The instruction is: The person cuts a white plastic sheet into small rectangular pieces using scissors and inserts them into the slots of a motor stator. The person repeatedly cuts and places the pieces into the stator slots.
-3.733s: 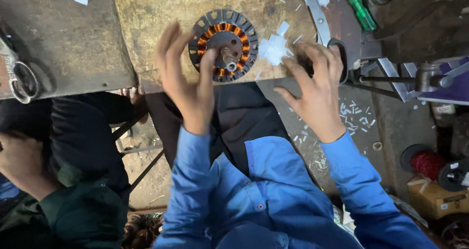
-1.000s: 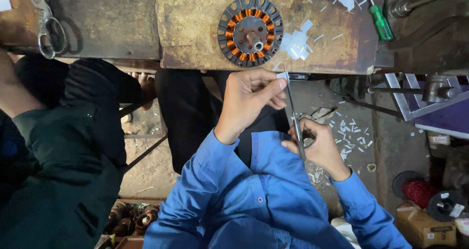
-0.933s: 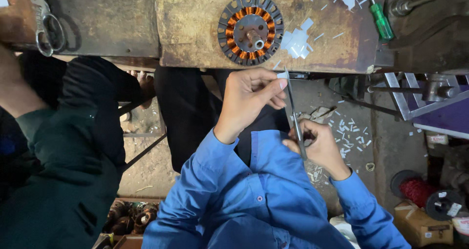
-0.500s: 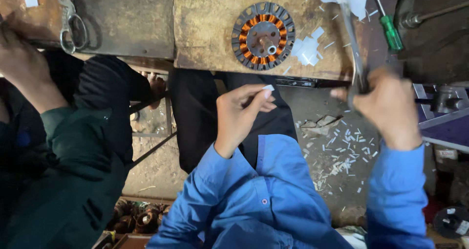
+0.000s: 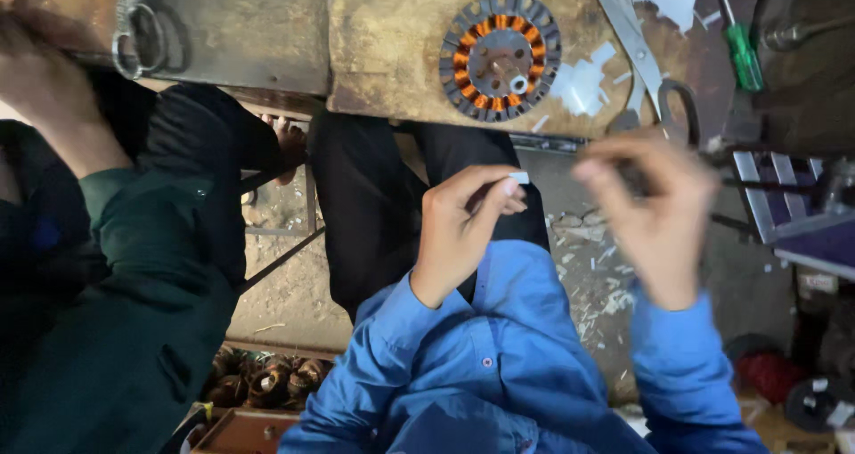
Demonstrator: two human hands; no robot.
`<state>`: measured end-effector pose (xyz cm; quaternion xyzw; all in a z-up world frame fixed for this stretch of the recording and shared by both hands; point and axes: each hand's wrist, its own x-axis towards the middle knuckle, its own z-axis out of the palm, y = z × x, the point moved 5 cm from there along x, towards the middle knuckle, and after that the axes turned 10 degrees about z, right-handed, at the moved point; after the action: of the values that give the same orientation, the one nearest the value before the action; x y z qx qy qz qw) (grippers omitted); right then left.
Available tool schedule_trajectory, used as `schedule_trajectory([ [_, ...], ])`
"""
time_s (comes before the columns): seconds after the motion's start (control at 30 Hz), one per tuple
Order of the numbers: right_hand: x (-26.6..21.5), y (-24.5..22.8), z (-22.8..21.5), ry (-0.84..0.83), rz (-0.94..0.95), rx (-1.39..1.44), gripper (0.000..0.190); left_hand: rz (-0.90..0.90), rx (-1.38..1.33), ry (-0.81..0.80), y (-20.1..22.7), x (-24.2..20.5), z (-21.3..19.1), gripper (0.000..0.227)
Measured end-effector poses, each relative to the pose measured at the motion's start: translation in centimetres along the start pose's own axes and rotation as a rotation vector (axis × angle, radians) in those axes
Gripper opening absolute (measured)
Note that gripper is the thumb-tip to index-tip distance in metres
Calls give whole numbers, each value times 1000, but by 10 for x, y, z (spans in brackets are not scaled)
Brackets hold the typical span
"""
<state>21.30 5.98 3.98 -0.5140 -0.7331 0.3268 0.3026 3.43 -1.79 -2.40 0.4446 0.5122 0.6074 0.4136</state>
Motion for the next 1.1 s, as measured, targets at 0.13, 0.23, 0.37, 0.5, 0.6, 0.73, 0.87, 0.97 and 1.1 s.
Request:
schedule_trajectory([
  [0.13, -16, 9, 32, -39, 48, 225, 16, 105, 169, -54, 14, 0, 14, 12],
  [0.23, -14, 15, 34, -25, 47, 243, 13, 258, 262, 53, 26, 3, 12, 14],
  [0.37, -21, 38, 43, -123, 277, 417, 13, 97, -29, 24, 11, 4, 11, 9],
  [0.5, -18, 53, 50, -271, 299, 589, 15, 6, -54, 20, 5, 2, 9, 7],
  [0.6, -24, 65, 55, -258, 327, 638, 16, 35, 31, 31, 9, -6, 11, 6],
  [0.73, -31, 74, 58, -231, 339, 738, 18, 49, 60, 28, 15, -6, 14, 6],
  [0.87, -29, 81, 58, -311, 347, 919, 16, 10, -23, -46, 15, 1, 14, 6],
  [0.97, -28, 83, 55, -392, 323, 959, 14, -23, -94, -94, 14, 3, 16, 6],
  [1.1, -31, 80, 56, -233, 367, 808, 16, 58, 70, -24, 22, 2, 16, 6],
])
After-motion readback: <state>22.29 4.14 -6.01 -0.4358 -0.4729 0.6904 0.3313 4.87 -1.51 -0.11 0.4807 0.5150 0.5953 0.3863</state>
